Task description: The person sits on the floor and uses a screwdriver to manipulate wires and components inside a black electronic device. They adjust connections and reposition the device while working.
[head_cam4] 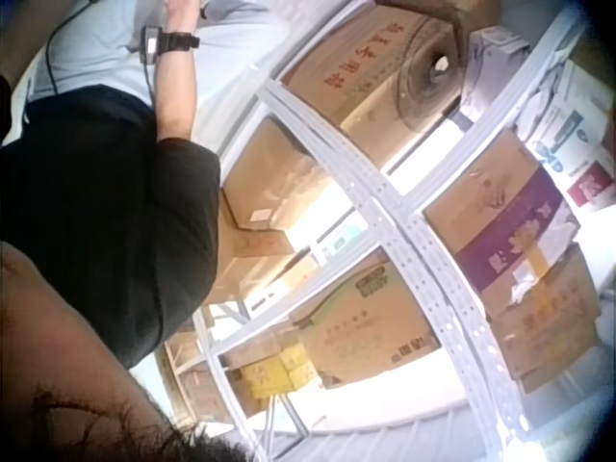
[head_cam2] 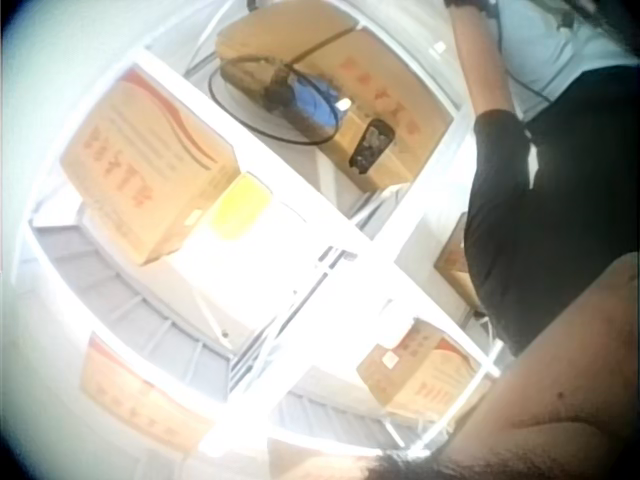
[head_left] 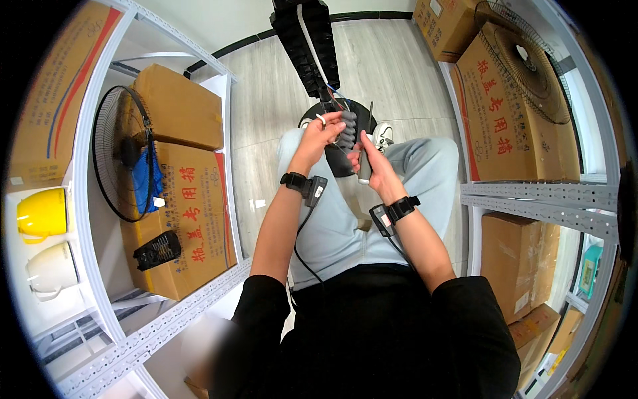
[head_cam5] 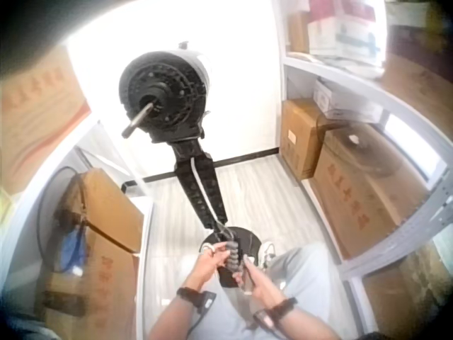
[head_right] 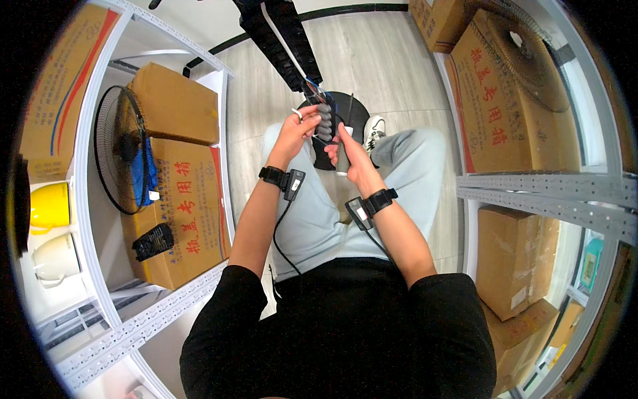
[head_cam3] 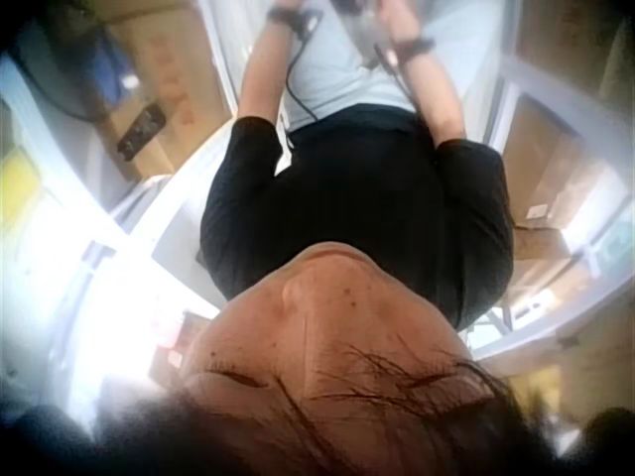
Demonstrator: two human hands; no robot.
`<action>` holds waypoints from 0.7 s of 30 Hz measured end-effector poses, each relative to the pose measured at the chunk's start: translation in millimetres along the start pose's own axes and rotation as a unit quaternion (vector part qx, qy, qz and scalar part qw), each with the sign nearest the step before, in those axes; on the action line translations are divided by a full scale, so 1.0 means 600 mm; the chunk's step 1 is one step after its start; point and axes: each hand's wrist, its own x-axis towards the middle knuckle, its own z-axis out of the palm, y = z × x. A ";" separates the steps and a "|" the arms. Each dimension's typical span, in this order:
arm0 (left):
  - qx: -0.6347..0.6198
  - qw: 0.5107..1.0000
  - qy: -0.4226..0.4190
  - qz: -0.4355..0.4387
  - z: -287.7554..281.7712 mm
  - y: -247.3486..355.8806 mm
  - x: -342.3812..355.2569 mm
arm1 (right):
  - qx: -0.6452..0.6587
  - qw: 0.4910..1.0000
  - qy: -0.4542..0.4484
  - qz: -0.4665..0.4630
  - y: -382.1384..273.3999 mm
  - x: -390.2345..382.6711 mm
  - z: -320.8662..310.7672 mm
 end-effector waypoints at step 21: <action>-0.100 0.995 0.004 0.005 0.001 0.011 0.000 | -0.195 0.969 0.024 -0.152 -0.002 -0.022 0.009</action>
